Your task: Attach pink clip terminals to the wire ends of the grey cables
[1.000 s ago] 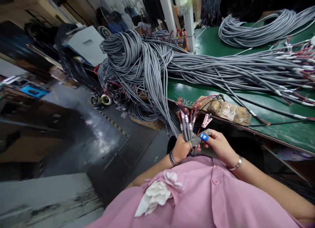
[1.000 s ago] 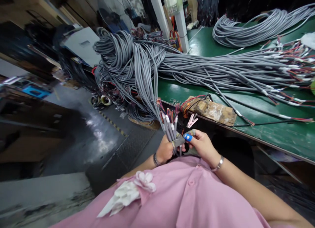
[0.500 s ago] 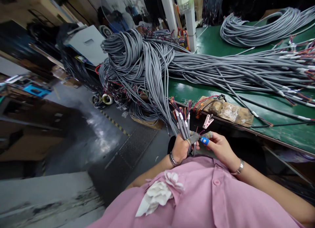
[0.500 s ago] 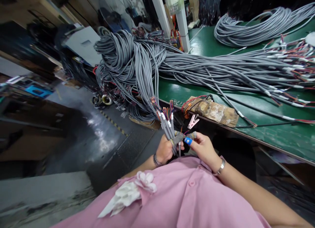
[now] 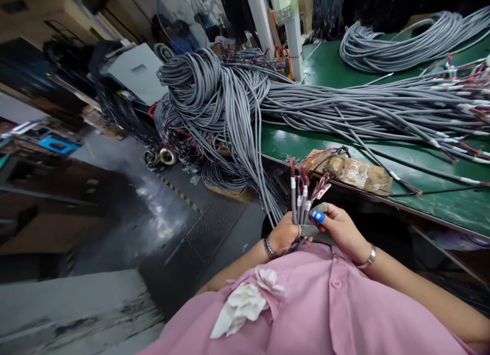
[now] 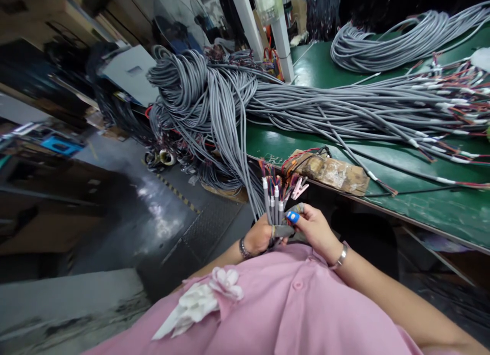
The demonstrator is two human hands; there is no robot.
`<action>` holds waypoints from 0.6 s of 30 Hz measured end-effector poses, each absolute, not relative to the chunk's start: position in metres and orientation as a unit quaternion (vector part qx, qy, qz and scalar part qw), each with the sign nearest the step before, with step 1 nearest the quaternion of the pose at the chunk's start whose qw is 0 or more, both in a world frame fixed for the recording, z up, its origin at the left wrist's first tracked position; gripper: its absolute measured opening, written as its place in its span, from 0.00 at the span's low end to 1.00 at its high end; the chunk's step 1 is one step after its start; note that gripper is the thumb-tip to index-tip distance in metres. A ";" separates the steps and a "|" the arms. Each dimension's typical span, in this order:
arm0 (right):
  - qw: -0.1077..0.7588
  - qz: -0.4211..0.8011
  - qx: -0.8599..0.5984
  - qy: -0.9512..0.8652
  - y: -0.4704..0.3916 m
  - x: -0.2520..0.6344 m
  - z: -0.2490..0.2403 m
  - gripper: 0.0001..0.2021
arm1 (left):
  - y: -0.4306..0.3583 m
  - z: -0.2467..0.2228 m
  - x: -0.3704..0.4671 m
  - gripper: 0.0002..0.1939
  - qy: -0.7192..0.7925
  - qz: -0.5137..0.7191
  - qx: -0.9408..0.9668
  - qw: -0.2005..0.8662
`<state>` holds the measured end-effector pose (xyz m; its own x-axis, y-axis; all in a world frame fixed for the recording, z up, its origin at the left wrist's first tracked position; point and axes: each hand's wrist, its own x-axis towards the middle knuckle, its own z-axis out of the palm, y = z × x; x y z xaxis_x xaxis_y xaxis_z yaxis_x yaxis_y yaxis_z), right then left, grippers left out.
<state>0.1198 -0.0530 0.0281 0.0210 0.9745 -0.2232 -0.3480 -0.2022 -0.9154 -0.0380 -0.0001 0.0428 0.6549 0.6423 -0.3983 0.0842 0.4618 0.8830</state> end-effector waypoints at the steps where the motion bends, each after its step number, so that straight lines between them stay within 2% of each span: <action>1: 0.546 0.604 -0.482 -0.324 -0.053 0.121 0.026 0.16 | 0.000 0.042 -0.038 0.13 0.384 0.201 0.475 0.766; 4: 0.555 0.581 -0.503 -0.317 -0.053 0.125 0.021 0.19 | 0.000 0.039 -0.037 0.13 0.412 0.262 0.448 0.749; 11: 0.491 0.556 -0.533 -0.409 -0.053 0.121 0.035 0.18 | -0.005 0.034 -0.031 0.13 0.433 0.306 0.446 0.721; 18: 0.512 0.626 -0.467 -0.358 -0.052 0.121 0.031 0.14 | -0.007 0.034 -0.030 0.14 0.427 0.315 0.436 0.727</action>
